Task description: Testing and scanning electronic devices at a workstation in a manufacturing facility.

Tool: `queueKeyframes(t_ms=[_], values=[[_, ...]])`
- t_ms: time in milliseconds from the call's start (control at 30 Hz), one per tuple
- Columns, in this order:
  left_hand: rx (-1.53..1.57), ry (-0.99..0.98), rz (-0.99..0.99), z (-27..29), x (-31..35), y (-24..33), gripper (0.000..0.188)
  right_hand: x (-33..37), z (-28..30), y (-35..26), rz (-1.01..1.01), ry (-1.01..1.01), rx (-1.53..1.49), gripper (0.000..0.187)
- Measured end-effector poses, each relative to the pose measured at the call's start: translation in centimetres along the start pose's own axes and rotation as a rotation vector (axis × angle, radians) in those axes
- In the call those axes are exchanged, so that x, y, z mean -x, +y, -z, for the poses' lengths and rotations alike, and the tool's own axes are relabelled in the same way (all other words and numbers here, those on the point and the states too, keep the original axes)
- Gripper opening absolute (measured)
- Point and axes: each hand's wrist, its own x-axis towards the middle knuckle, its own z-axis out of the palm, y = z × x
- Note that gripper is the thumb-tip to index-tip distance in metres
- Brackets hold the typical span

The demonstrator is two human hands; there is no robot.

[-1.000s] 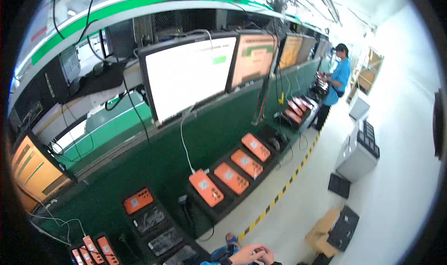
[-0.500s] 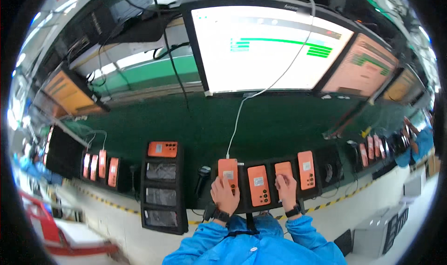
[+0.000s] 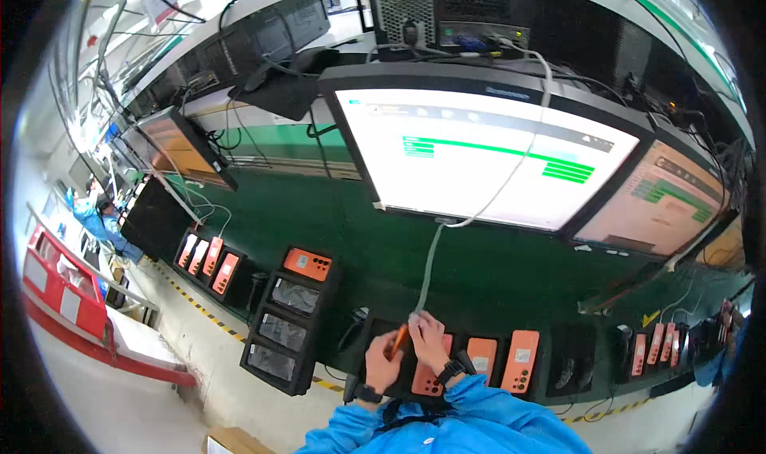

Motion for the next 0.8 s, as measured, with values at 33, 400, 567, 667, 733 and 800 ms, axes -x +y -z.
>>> queueKeyframes(t_ms=[33,400,567,667,733,800], values=[[0.016,0.01,-0.017,0.1,0.9,1.0,0.046,-0.2,0.4,-0.6,0.139,0.018,-0.049,0.029],[0.253,-0.005,0.234,1.1,-0.8,-1.8,0.06,-1.2,5.4,-2.7,-0.616,0.176,-0.818,0.04],[-0.153,-0.039,-0.005,4.0,-2.9,-1.8,0.056,4.2,8.5,-1.4,-0.635,0.024,-0.703,0.049],[-0.36,0.144,-0.214,6.1,-5.3,-4.6,0.05,5.9,9.3,-2.8,-0.541,-0.143,-0.479,0.06],[-0.428,0.238,0.094,5.9,-6.5,-9.3,0.046,6.5,8.0,-5.2,-0.553,-0.192,-0.34,0.063],[-0.454,0.057,0.307,4.7,-6.4,-19.2,0.047,7.4,6.0,-5.1,-0.374,-0.183,-0.325,0.068]])
